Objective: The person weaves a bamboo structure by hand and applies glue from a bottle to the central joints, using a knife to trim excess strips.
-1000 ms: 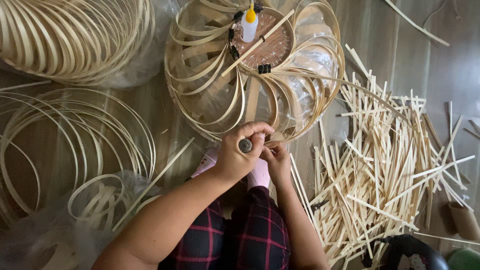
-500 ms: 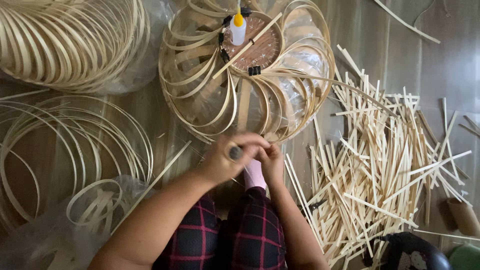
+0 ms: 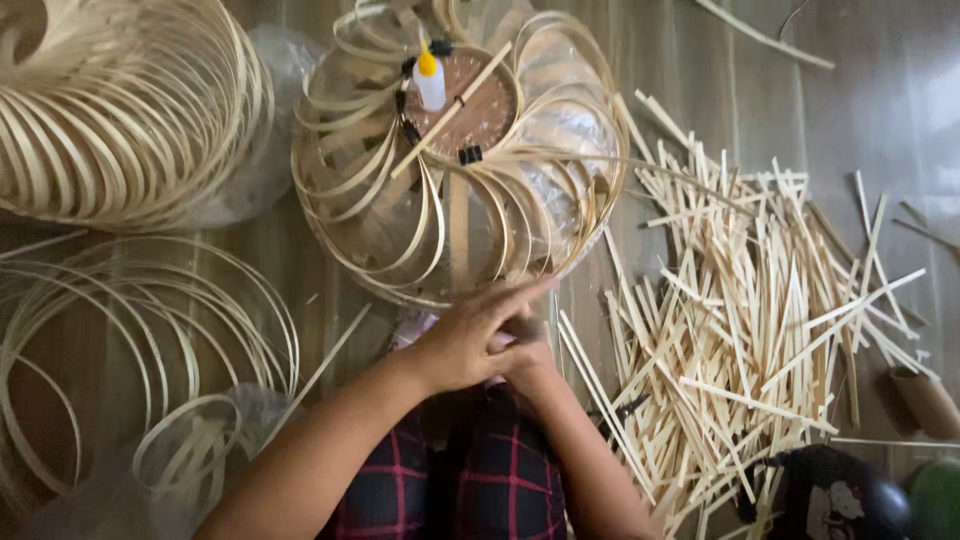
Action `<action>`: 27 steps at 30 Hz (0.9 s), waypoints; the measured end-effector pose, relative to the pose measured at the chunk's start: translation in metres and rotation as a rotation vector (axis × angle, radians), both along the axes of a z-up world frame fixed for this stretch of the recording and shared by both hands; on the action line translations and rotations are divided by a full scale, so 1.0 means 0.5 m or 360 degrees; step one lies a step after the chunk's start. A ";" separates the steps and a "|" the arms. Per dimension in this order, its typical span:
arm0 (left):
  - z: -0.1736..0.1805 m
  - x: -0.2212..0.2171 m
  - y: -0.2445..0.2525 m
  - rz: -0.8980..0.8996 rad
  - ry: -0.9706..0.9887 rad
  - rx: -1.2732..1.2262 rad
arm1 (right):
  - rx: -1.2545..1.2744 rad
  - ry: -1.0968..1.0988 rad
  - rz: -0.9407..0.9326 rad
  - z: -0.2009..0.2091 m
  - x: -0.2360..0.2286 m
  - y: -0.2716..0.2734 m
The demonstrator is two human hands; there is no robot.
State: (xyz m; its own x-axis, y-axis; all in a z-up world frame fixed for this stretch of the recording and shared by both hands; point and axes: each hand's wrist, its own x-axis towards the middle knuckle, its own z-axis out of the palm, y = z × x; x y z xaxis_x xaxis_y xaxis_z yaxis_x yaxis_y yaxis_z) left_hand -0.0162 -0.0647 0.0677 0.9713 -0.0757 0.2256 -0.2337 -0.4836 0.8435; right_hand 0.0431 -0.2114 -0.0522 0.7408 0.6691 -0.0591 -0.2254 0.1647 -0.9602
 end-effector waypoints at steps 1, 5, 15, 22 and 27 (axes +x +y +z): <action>-0.004 0.002 0.012 0.0104 0.0198 0.0079 | 0.0029 0.0068 -0.0125 -0.004 0.012 0.002; -0.047 -0.008 0.063 0.0402 0.0675 0.0534 | 0.0261 0.0570 -0.0575 -0.047 0.045 -0.046; -0.072 -0.024 0.070 0.0374 0.0788 0.0975 | 0.0066 -0.0128 -0.0550 -0.005 0.005 -0.106; -0.081 -0.027 0.072 0.0383 0.0734 0.1169 | -0.0043 -0.0124 -0.0496 0.011 0.001 -0.077; -0.089 -0.032 0.070 0.0378 0.0742 0.1189 | -0.0117 -0.0195 -0.0482 0.015 -0.009 -0.072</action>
